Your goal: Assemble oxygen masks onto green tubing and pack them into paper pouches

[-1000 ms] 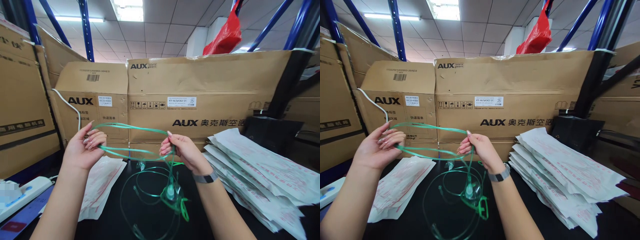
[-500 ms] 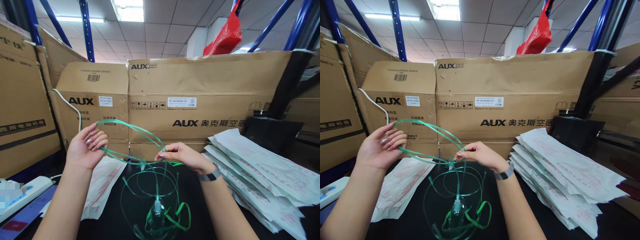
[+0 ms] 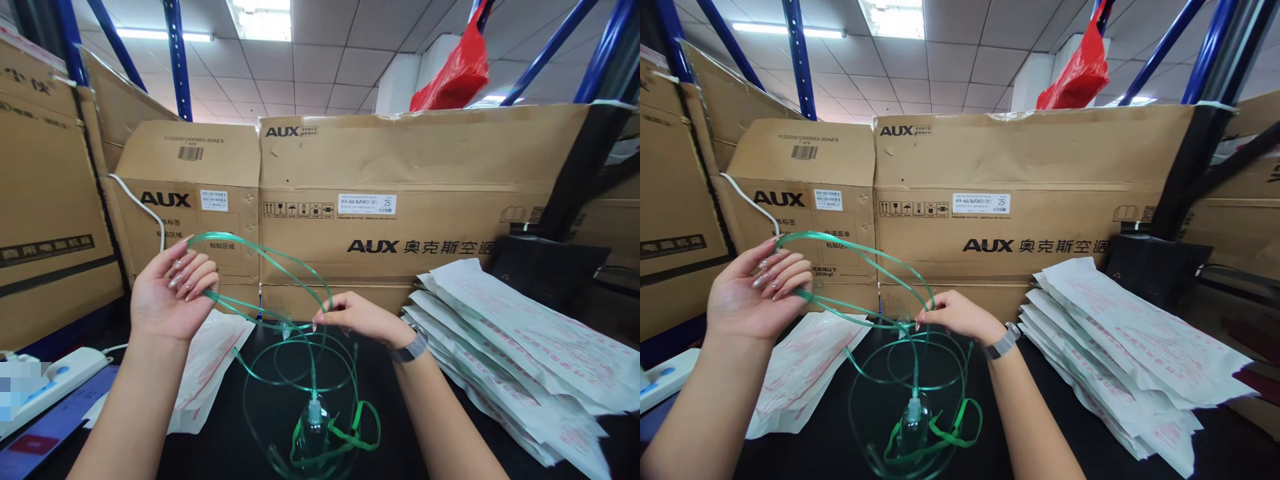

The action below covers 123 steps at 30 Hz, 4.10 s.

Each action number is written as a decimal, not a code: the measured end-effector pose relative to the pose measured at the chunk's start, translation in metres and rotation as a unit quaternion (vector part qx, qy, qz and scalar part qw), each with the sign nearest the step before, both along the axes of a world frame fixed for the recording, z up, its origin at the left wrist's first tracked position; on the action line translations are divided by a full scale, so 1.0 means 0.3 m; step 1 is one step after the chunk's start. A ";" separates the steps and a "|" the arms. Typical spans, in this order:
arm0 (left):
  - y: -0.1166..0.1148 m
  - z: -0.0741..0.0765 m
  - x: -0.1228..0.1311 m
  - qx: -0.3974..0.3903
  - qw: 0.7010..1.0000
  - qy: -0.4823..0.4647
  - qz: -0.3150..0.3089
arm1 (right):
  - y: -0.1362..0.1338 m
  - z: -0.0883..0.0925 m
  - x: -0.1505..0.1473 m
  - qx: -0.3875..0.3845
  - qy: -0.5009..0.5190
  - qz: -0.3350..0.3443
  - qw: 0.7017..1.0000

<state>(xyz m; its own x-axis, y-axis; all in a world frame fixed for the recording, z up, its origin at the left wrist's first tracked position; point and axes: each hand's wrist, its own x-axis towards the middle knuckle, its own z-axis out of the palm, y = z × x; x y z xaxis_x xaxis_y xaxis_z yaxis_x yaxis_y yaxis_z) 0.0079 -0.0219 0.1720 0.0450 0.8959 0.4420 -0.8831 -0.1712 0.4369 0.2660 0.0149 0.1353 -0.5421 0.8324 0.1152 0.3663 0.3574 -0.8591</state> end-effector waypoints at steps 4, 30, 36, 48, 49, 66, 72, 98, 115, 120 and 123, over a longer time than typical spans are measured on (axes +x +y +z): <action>-0.002 0.002 0.008 -0.005 1.000 0.005 0.001 | 0.007 -0.007 -0.003 -0.120 0.039 0.015 0.992; -0.057 -0.002 0.053 0.082 0.961 0.261 -0.030 | 0.050 -0.039 -0.043 -0.257 0.406 -0.082 0.873; -0.058 -0.004 0.043 0.101 0.961 0.256 -0.020 | 0.046 -0.072 -0.057 -0.259 0.193 -0.020 0.946; -0.142 0.009 0.103 0.116 0.958 0.263 -0.021 | 0.085 -0.154 -0.115 -0.263 0.174 0.012 0.949; -0.131 0.010 0.102 0.100 0.959 0.265 -0.020 | 0.085 -0.155 -0.113 -0.259 0.182 0.014 0.948; -0.006 -0.006 0.078 0.003 0.955 0.279 0.099 | 0.060 -0.060 -0.078 -0.220 0.536 -0.052 0.814; 0.011 -0.010 0.079 0.005 0.953 0.281 0.115 | 0.047 -0.039 -0.084 -0.193 0.599 -0.055 0.775; 0.007 -0.013 0.078 -0.029 0.946 0.315 0.066 | 0.018 -0.001 -0.086 -0.137 0.697 -0.091 0.698; -0.025 -0.001 0.102 0.061 0.956 0.283 0.047 | -0.028 0.021 -0.081 -0.123 0.456 0.052 0.880; -0.020 0.010 0.098 0.102 0.963 0.149 0.201 | 0.003 -0.003 -0.070 -0.131 0.319 -0.045 0.938; -0.017 0.006 0.094 0.090 0.952 0.172 0.237 | 0.011 -0.024 -0.079 -0.122 0.201 -0.060 0.970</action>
